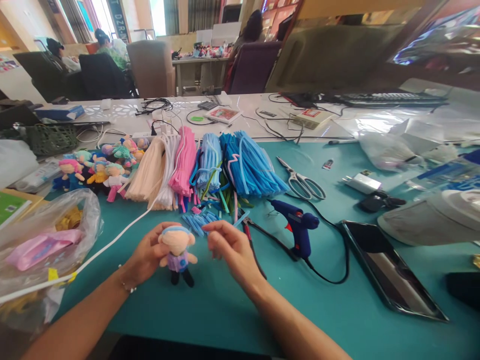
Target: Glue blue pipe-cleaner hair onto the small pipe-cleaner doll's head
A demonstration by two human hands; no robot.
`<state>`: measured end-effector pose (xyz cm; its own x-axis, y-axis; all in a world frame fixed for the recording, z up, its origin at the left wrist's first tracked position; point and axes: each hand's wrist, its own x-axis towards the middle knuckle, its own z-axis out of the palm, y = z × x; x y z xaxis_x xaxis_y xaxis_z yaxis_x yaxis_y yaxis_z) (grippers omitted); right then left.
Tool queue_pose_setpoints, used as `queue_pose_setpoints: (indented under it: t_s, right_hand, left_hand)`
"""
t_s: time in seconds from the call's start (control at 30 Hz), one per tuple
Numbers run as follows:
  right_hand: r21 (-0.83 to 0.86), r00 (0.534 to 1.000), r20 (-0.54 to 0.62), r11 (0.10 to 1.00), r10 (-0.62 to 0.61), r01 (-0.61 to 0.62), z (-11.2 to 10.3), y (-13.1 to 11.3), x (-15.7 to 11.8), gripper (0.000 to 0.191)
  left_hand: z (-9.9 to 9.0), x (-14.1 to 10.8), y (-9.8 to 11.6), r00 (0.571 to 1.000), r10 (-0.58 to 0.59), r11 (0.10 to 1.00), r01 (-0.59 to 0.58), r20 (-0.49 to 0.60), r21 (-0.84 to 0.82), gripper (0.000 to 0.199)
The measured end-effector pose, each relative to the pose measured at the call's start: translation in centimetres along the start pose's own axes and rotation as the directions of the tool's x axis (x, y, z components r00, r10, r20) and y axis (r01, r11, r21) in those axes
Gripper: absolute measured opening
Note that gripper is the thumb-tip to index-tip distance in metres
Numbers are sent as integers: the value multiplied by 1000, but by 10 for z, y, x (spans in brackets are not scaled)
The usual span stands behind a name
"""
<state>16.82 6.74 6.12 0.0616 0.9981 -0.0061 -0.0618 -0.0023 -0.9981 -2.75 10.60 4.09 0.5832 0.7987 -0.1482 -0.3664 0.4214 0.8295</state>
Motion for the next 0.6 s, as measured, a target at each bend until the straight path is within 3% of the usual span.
queue_pose_setpoints:
  t_s: [0.13, 0.27, 0.43, 0.6]
  right_hand:
    - [50, 969, -234, 994, -84, 98, -15, -1, 7, 43]
    - [-24, 950, -283, 991, -134, 132, -24, -2, 11, 39]
    - [-248, 967, -176, 959, -183, 136, -23, 1, 14, 29]
    - [-554, 973, 54, 804, -225, 217, -18, 12, 12, 8]
  left_hand:
    - [-2, 2, 9, 988, 46, 998, -52, -148, -33, 34]
    - [-4, 4, 11, 968, 56, 994, -76, -244, -75, 36]
    - [-4, 5, 12, 941, 56, 990, -97, -334, -107, 47]
    - [-5, 6, 12, 918, 84, 988, -128, -388, -89, 36]
